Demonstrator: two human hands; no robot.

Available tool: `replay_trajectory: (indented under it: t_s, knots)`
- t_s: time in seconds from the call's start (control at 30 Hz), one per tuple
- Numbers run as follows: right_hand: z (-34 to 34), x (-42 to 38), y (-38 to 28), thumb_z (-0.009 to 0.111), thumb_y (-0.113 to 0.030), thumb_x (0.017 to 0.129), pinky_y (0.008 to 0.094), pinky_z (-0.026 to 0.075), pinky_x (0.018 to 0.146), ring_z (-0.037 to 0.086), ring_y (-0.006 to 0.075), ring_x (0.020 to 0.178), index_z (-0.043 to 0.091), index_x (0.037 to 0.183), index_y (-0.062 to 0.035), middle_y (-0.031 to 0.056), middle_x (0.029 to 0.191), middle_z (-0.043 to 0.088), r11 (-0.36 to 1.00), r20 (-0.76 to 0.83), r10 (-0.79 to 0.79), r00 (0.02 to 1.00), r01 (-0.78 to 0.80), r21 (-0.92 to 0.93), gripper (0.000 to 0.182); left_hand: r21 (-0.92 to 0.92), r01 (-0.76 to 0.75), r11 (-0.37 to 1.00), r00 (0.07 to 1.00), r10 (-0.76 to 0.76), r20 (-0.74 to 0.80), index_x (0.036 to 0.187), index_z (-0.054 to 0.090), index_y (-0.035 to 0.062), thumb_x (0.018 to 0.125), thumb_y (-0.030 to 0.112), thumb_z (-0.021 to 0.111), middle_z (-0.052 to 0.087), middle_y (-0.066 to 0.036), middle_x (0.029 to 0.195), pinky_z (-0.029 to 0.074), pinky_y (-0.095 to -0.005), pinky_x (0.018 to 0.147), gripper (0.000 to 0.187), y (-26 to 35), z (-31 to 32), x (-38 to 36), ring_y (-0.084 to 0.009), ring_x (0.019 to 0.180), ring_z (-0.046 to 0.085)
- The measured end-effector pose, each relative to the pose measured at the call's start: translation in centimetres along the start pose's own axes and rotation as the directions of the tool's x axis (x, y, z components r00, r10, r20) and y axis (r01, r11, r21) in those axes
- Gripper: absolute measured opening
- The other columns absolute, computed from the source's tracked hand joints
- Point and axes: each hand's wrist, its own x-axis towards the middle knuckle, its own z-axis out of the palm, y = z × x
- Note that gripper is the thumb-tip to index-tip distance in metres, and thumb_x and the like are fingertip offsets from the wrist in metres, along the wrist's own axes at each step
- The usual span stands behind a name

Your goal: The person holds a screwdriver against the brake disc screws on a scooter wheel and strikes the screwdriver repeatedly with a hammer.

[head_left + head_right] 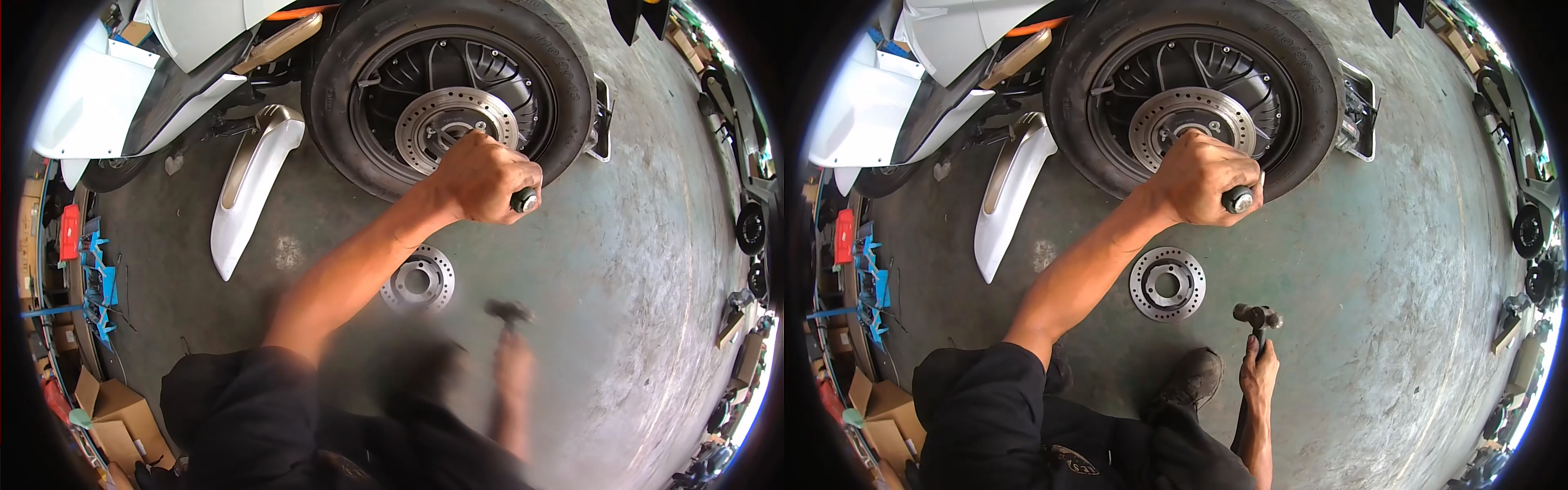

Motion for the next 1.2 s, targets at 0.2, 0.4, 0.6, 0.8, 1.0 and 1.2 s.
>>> replay_trajectory:
  t_s: [0.2, 0.4, 0.6, 0.8, 1.0, 1.2]
  knots:
    - [0.1, 0.0, -0.1, 0.053, -0.041, 0.099, 0.0439, 0.041, 0.056, 0.048, 0.0314, 0.054, 0.048, 0.082, 0.0038, 0.0189, 0.061, 0.051, 1.0, 0.02, -0.004, 1.0, 0.004, 0.001, 0.048, 0.007, 0.007, 1.0, 1.0, -0.007, 0.015, 0.057, 0.055, 0.0096, 0.066, 0.005, 0.067, 0.056, -0.005, 0.052, 0.043, -0.0318, 0.043, 0.016, 0.1, 0.2, -0.1, -0.0219, 0.045, 0.058]
    - [-0.7, -0.2, -1.1, 0.057, -0.038, 0.098, 0.0371, 0.039, 0.052, 0.047, 0.0212, 0.052, 0.053, 0.088, 0.0023, 0.0097, 0.061, 0.051, 0.996, 0.046, -0.07, 0.996, 0.068, 0.052, 0.042, -0.003, 0.009, 1.0, 1.0, -0.009, -0.022, 0.058, 0.057, 0.0108, 0.067, 0.007, 0.068, 0.057, -0.005, 0.053, 0.044, -0.0327, 0.044, 0.015, -0.4, 0.7, 0.3, -0.0227, 0.047, 0.059]
    - [-4.1, -0.5, -8.0, 0.05, -0.04, 0.101, 0.0274, 0.043, 0.05, 0.047, 0.0115, 0.053, 0.05, 0.104, 0.0023, 0.0026, 0.066, 0.048, 0.789, -0.075, -0.252, 0.965, 0.25, 0.561, 0.043, 0.01, 0.034, 0.999, 0.999, -0.034, 0.026, 0.057, 0.055, 0.0096, 0.069, 0.007, 0.066, 0.057, -0.005, 0.053, 0.044, -0.0332, 0.043, 0.017, -0.4, 1.2, 0.4, -0.0233, 0.046, 0.058]
    - [-6.8, 0.9, -14.9, 0.047, -0.046, 0.1, 0.0211, 0.036, 0.043, 0.043, 0.0066, 0.051, 0.043, 0.109, 0.0007, 0.0035, 0.069, 0.047, 0.492, -0.314, -0.407, 0.858, 0.495, 0.716, 0.047, 0.049, 0.017, 0.999, 1.0, -0.017, 0.008, 0.056, 0.05, 0.0086, 0.073, 0.007, 0.066, 0.054, -0.007, 0.052, 0.043, -0.0341, 0.043, 0.024, -0.5, 0.9, 0.9, -0.0248, 0.045, 0.057]
    - [-6.1, 1.7, -16.2, 0.049, -0.032, 0.101, 0.0229, 0.033, 0.046, 0.04, 0.0056, 0.052, 0.048, 0.103, -0.0004, -0.0007, 0.063, 0.048, 0.759, -0.277, -0.46, 0.844, 0.535, 0.37, 0.032, 0.03, 0.049, 0.998, 0.998, -0.05, 0.047, 0.061, 0.057, 0.0097, 0.062, 0.01, 0.067, 0.058, -0.004, 0.055, 0.045, -0.0341, 0.046, 0.01, -0.7, 0.7, 0.2, -0.0242, 0.049, 0.059]
    - [-7.7, 1.3, -16.2, 0.052, -0.032, 0.1, 0.0221, 0.035, 0.047, 0.044, 0.0062, 0.052, 0.051, 0.102, -0.0014, -0.0002, 0.065, 0.05, 0.736, -0.233, -0.404, 0.885, 0.466, 0.491, 0.031, 0.013, 0.03, 0.999, 0.999, -0.03, 0.012, 0.062, 0.059, 0.01, 0.065, 0.012, 0.068, 0.061, -0.005, 0.057, 0.047, -0.034, 0.047, 0.009, -0.7, 0.8, 0.7, -0.0244, 0.05, 0.062]
